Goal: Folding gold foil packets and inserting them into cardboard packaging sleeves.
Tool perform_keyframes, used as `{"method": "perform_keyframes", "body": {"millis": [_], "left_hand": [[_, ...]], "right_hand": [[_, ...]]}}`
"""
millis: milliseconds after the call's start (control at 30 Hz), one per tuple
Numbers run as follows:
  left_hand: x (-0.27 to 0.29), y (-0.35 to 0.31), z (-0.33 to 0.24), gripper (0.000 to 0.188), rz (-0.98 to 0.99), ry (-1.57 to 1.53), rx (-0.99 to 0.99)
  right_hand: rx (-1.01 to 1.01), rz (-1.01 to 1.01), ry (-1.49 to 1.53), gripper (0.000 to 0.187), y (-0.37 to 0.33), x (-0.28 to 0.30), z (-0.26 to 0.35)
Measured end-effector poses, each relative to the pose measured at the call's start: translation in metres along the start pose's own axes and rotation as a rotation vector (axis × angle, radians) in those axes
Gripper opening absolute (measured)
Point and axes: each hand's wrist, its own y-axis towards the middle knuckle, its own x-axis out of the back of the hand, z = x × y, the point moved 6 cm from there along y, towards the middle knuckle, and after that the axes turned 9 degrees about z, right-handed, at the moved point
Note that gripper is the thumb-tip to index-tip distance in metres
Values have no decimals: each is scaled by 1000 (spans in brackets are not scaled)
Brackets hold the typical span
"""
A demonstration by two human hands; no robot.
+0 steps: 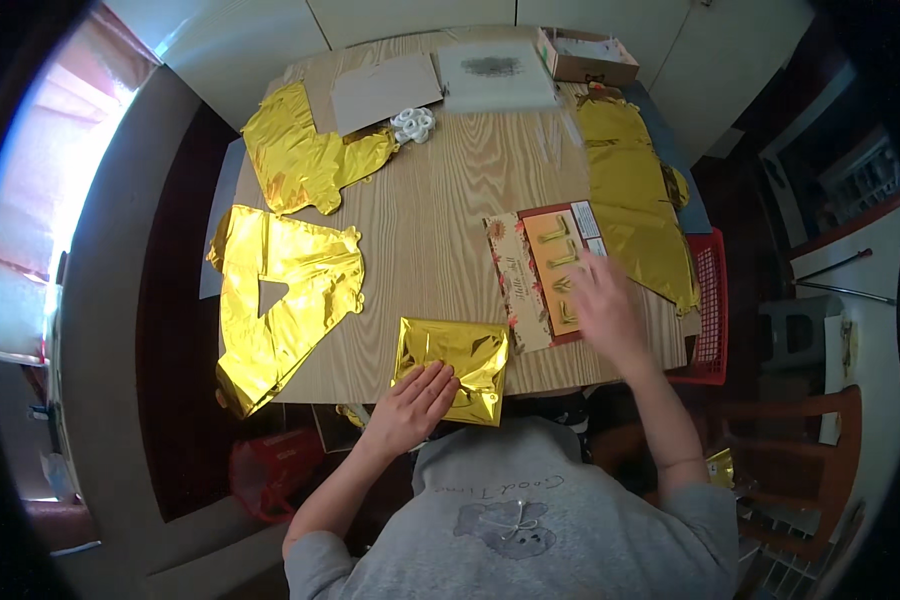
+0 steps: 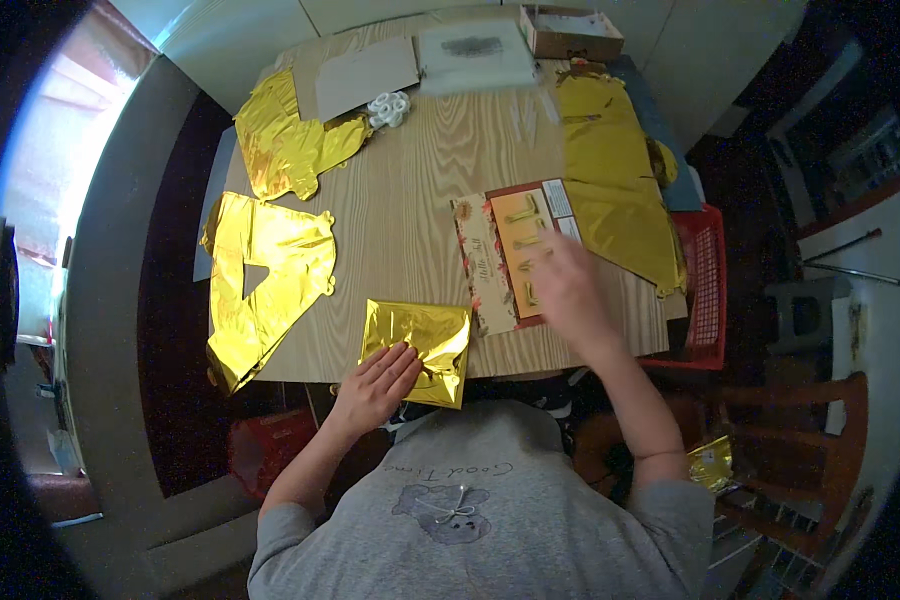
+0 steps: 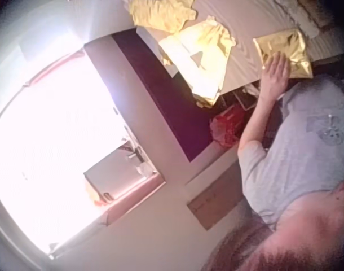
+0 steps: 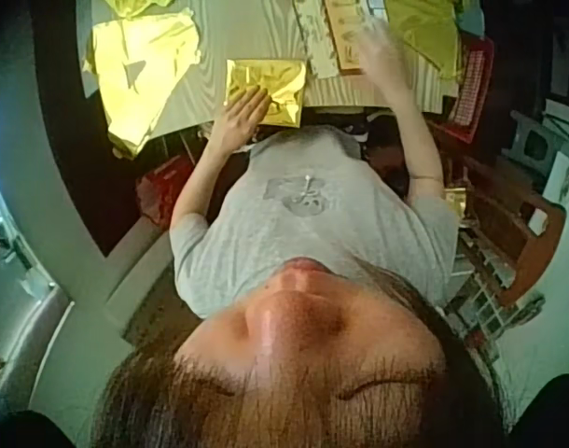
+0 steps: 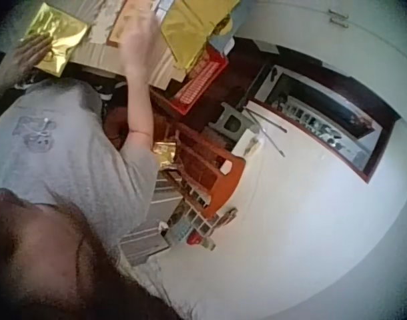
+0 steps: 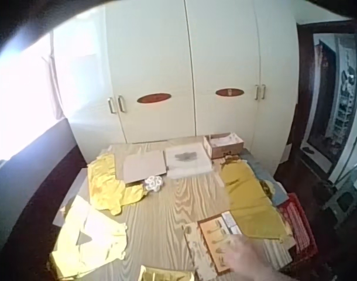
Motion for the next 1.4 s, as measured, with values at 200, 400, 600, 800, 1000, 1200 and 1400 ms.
{"method": "perform_keyframes", "body": {"millis": [200, 400, 600, 800, 1000, 1200, 1400], "left_hand": [[-1, 0, 1, 37, 12, 5, 9], [-1, -1, 2, 37, -20, -6, 12], [-4, -4, 2, 39, -33, -20, 22], [-9, -7, 2, 42, -59, -44, 29], [-12, -10, 1, 49, 4, -23, 18], [-17, -13, 0, 50, 26, -24, -4], [-14, -10, -1, 48, 24, -26, 14]], "right_hand": [[732, 326, 219, 35, 46, -67, 103], [870, 447, 204, 44, 59, -115, 121], [856, 448, 178, 50, 53, -120, 124], [851, 448, 138, 51, 51, -123, 124], [855, 459, 85, 50, 50, -123, 125], [849, 473, 97, 51, 51, -123, 124], [834, 469, 95, 50, 51, -122, 124]]}}
